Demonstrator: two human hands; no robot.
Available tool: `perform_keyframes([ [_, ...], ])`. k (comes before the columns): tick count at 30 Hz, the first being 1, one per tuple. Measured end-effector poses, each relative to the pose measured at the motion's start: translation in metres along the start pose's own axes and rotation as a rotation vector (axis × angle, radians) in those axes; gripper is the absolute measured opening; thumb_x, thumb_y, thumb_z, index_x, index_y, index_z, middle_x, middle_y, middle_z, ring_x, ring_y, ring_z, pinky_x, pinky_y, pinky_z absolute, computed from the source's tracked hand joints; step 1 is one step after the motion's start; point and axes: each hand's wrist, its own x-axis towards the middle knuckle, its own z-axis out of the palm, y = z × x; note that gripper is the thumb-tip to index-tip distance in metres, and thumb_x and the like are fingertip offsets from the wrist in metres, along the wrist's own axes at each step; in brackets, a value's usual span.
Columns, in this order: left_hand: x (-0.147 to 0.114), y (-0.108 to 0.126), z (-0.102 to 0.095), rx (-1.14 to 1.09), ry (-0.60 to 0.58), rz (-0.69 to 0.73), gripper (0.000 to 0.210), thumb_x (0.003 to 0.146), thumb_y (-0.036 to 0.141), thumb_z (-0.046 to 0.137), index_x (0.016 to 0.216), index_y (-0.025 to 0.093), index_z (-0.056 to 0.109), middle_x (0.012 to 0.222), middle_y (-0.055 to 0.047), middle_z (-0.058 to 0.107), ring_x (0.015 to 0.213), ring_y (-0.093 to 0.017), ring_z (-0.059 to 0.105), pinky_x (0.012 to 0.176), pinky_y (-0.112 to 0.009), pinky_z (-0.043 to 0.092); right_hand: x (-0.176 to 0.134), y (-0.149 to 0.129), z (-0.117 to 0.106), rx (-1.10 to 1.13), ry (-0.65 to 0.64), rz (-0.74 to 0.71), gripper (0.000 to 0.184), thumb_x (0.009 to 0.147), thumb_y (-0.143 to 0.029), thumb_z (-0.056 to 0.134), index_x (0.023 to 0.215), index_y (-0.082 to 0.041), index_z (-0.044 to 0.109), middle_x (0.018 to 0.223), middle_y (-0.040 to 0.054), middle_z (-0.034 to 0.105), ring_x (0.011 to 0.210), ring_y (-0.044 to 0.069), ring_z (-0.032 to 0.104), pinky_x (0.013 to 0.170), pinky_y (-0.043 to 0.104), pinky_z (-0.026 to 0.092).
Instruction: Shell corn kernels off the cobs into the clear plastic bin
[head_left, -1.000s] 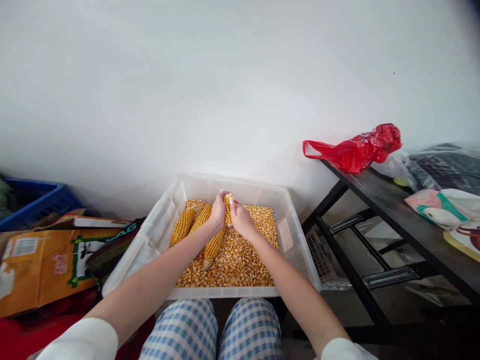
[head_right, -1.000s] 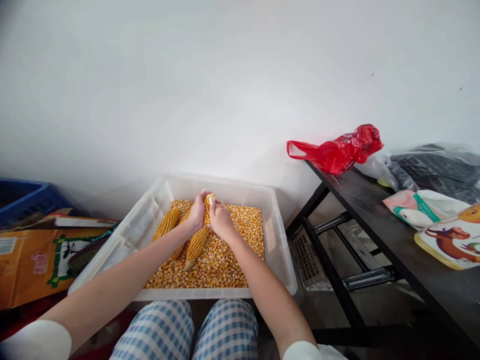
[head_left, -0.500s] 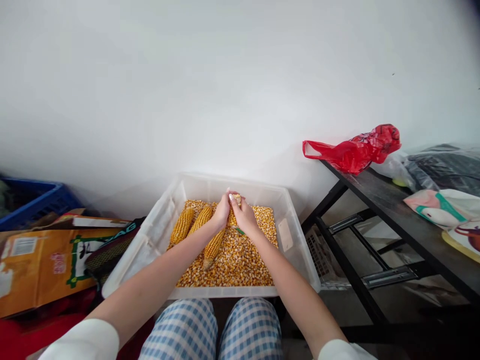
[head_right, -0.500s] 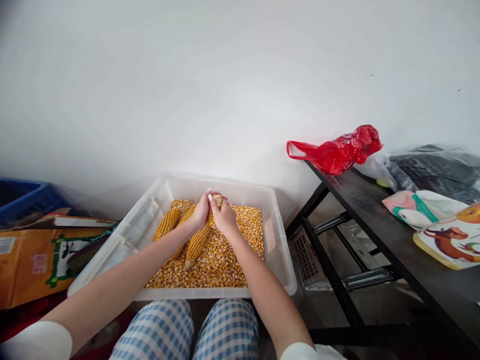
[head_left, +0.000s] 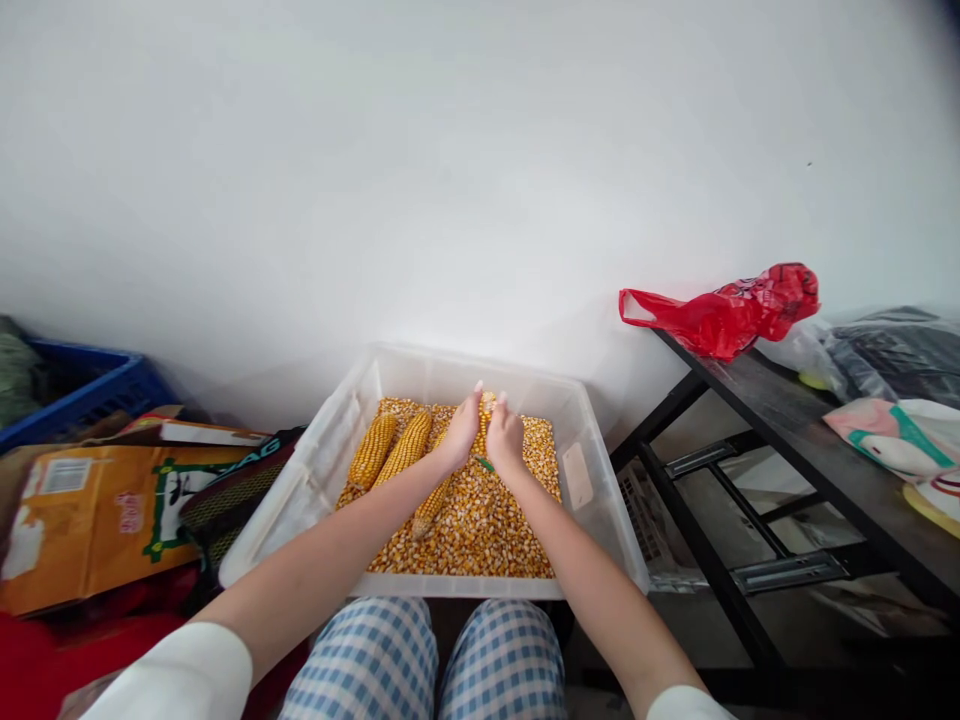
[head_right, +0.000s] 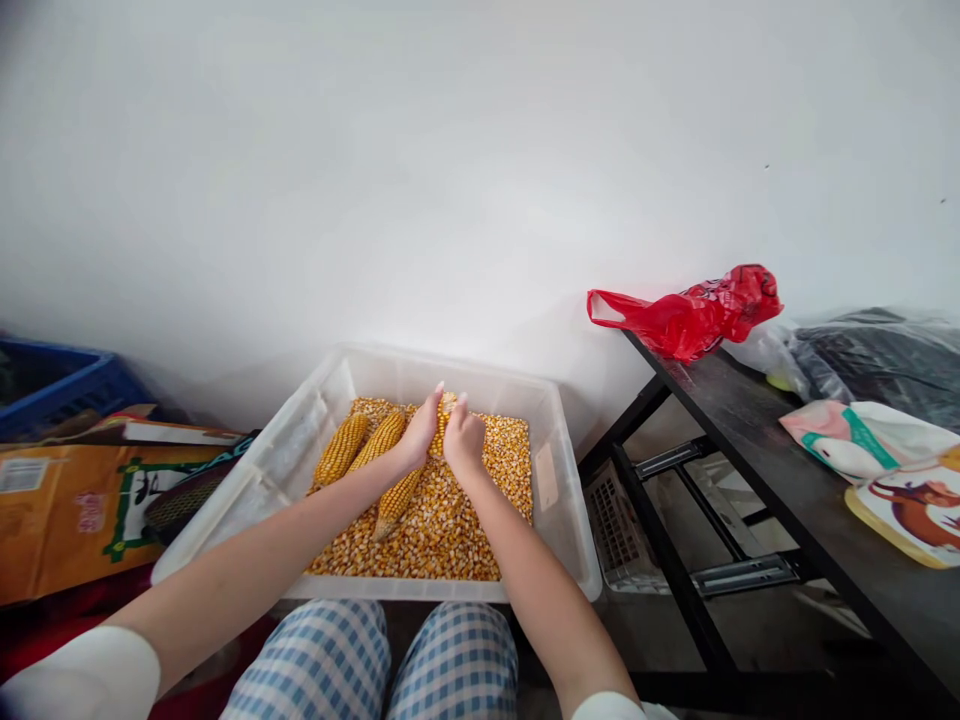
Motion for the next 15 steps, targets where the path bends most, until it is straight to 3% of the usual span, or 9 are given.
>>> perform_keyframes([
  [4,0.0015,-0.0001,0.0013,-0.023,0.024,0.001,0.030,0.073,0.046,0.051,0.069,0.018,0.057,0.072,-0.001,0.061,0.083,-0.017,0.053,0.078,-0.025,0.039,0.0045,-0.0018,-0.0019,0.068,-0.013,0.112,0.061,0.086,-0.050,0.009,0.049,-0.020,0.047,0.043,0.0011,0.047,0.042,0.014,0.042,0.048,0.025,0.031],
  [9,0.0003,-0.0017,0.0010,0.009,-0.042,0.069,0.033,0.076,0.047,0.046,0.069,0.017,0.057,0.071,-0.002,0.060,0.076,-0.016,0.053,0.073,-0.026,0.040,0.0047,-0.0058,-0.0057,0.210,-0.082,0.006,0.052,0.081,-0.057,0.025,0.068,-0.018,0.057,0.067,0.0022,0.062,0.063,0.015,0.055,0.058,0.023,0.039],
  [15,0.0071,0.0027,-0.0043,-0.110,-0.045,0.007,0.039,0.076,0.052,0.045,0.076,0.016,0.057,0.074,-0.003,0.061,0.074,-0.016,0.055,0.071,-0.026,0.042,0.0088,-0.0079,-0.0032,0.355,-0.197,-0.037,0.050,0.081,-0.056,0.027,0.081,-0.018,0.060,0.079,0.0035,0.064,0.076,0.016,0.057,0.069,0.025,0.042],
])
